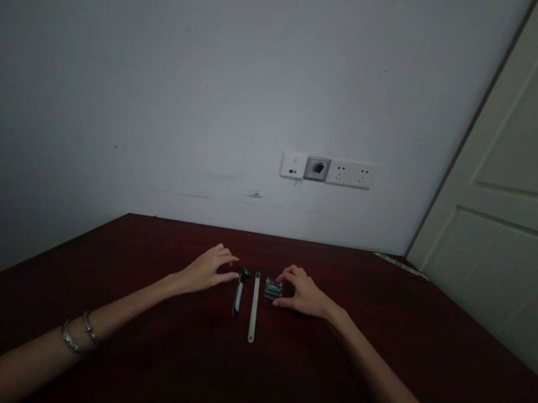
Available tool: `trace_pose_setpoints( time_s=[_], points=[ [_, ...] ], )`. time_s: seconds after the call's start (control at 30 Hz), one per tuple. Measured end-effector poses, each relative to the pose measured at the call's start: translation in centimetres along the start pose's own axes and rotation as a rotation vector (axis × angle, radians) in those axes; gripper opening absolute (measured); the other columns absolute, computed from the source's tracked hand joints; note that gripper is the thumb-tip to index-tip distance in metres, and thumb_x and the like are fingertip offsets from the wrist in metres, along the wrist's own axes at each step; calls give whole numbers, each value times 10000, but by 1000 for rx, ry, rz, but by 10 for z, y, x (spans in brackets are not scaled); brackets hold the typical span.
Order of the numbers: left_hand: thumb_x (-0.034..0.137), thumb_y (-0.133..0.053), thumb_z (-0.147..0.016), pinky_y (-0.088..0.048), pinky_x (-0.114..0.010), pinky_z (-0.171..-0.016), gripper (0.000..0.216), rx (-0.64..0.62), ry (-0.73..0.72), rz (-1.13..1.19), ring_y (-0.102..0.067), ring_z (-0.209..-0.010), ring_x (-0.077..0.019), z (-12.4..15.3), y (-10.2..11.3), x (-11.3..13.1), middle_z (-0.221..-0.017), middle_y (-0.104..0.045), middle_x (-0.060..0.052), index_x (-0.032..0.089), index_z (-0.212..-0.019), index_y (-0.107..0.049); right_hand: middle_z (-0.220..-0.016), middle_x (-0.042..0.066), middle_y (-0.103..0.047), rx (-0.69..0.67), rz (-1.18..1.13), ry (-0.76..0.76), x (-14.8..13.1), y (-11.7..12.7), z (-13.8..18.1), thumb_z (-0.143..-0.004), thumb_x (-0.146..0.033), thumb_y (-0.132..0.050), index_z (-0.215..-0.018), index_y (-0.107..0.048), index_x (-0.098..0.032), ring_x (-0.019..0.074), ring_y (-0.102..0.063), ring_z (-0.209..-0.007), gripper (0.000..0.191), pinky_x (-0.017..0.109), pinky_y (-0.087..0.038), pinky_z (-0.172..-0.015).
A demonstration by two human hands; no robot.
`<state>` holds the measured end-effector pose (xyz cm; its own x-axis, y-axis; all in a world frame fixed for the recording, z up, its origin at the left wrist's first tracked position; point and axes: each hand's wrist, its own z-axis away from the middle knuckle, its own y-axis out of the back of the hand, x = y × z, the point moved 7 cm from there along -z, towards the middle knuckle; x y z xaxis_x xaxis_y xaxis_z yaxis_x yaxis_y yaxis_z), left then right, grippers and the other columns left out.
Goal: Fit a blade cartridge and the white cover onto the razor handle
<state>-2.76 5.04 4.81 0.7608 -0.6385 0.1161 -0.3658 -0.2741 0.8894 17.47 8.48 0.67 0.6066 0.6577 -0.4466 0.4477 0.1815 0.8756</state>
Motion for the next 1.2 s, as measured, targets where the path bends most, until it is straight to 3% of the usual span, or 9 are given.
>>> trace_pose_setpoints(
  time_s=[0.17, 0.33, 0.87, 1.03, 1.2],
  points=[
    [474, -433, -849, -390, -316, -789, 401, 37, 120, 8, -500, -837, -187, 2, -2, -48, -849, -613, -65, 147, -968, -633, -1109, 79, -448, -46, 30, -19, 15, -14, -2, -657, -548, -648, -1060, -575, -234, 252, -446, -1034, 516, 443, -375, -886],
    [462, -425, -854, -389, -311, -784, 392, 40, 211, 10, -516, -825, -191, 6, -9, -79, -842, -638, -68, 152, -921, -655, -1111, 81, -451, -55, 69, -27, 15, -20, -5, -698, -542, -608, -1085, -564, -243, 256, -443, -1047, 491, 449, -363, -892],
    [444, -420, -843, -410, -314, -829, 374, -11, 331, 48, -561, -917, -216, 7, -27, -117, -947, -658, -73, 160, -929, -649, -1130, 89, -490, -32, 90, -131, 14, -23, -2, -682, -534, -620, -1125, -538, -241, 274, -452, -1069, 537, 478, -348, -905],
    [417, -415, -845, -367, -337, -922, 345, 24, 357, 15, -565, -936, -212, 10, -27, -129, -984, -656, -63, 172, -932, -642, -1157, 100, -510, 83, 0, -90, 26, -8, 0, -738, -511, -574, -1166, -515, -210, 250, -476, -1082, 526, 438, -379, -924],
    [370, -394, -848, -389, -334, -907, 338, 71, 452, -33, -547, -970, -218, 24, -27, -155, -1009, -639, -78, 154, -948, -634, -1100, 99, -593, 273, 139, -123, 77, 23, 16, -832, -297, -446, -1047, -600, -176, 226, -528, -1057, 291, 407, -377, -962]
  ],
)
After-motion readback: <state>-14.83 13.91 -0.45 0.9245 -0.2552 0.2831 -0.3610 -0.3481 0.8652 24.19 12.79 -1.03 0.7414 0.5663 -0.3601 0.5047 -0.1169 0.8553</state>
